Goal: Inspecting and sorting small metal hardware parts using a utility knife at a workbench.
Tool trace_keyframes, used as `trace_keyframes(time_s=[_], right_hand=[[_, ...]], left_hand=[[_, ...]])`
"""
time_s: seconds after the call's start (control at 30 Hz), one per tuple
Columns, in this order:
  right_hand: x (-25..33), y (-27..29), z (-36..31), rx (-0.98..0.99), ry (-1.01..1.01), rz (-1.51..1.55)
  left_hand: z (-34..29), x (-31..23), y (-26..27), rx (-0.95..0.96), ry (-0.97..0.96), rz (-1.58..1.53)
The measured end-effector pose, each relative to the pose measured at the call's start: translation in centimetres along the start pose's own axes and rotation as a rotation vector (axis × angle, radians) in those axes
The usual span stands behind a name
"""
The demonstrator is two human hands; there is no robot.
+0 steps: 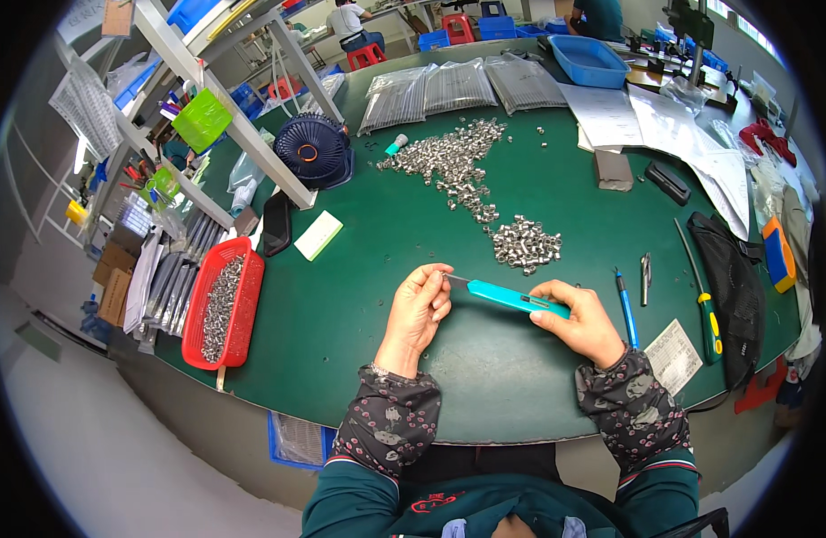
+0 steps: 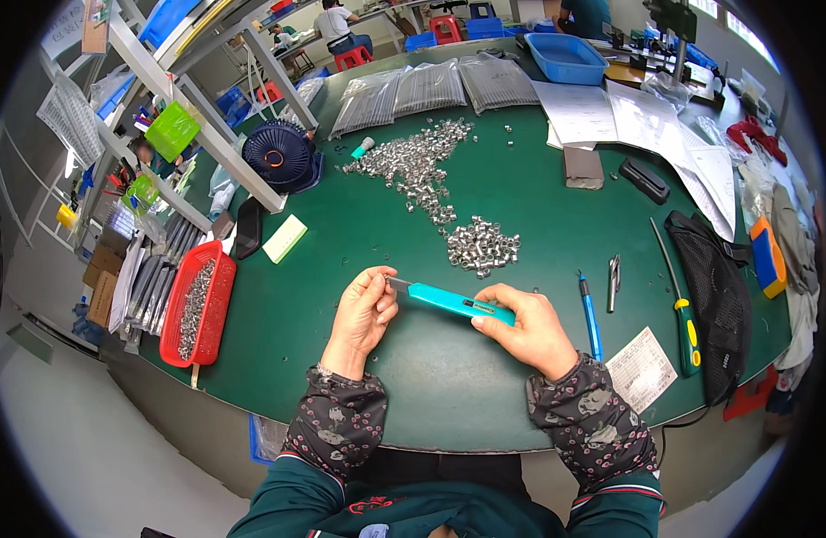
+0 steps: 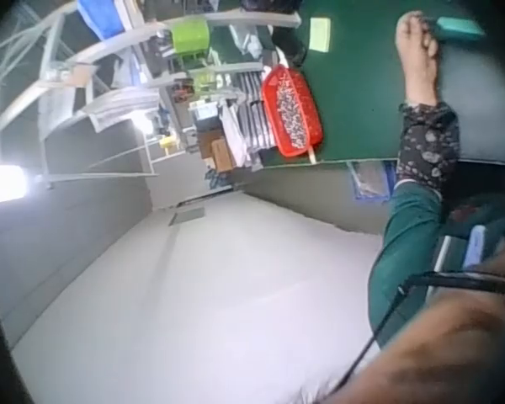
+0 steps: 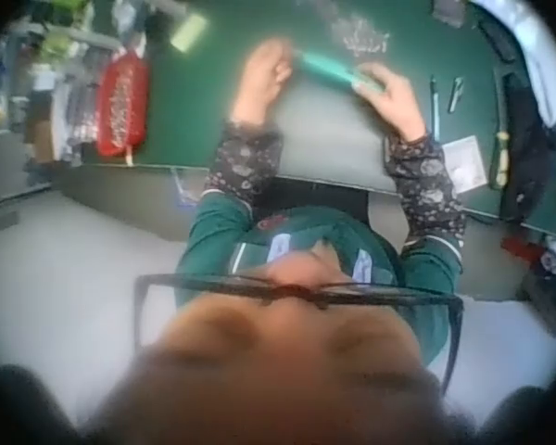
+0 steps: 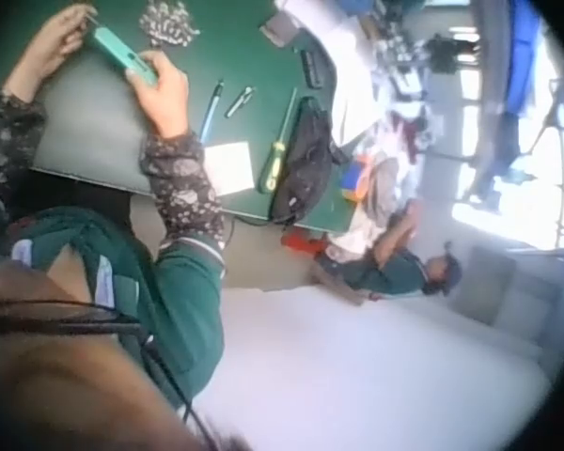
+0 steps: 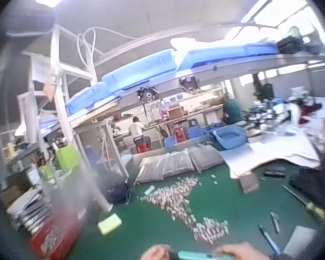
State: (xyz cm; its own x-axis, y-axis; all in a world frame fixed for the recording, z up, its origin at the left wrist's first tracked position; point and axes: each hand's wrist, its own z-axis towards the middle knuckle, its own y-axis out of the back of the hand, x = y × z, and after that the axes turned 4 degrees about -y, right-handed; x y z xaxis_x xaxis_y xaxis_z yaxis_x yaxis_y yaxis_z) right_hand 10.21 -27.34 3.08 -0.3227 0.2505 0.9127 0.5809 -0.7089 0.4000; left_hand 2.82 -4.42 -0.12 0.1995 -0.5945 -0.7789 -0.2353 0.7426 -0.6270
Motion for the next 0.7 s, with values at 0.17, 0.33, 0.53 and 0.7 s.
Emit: trace_keyframes(time_s=[0.17, 0.33, 0.53, 0.7], right_hand=[[-0.63, -0.12, 0.1, -0.053, 0.06, -0.024], [-0.23, 0.09, 0.04, -0.093, 0.052, -0.022], [-0.57, 0.0, 0.17, -0.098, 0.056, -0.041], [-0.74, -0.05, 0.19, -0.059, 0.051, -0.038]], left_hand=[[-0.02, 0.09, 0.18, 0.003, -0.004, 0.081], [-0.01, -0.12, -0.01, -0.008, 0.025, 0.002], [0.05, -0.22, -0.24, 0.001, 0.023, -0.029], [0.03, -0.15, -0.34, -0.004, -0.002, 0.023]])
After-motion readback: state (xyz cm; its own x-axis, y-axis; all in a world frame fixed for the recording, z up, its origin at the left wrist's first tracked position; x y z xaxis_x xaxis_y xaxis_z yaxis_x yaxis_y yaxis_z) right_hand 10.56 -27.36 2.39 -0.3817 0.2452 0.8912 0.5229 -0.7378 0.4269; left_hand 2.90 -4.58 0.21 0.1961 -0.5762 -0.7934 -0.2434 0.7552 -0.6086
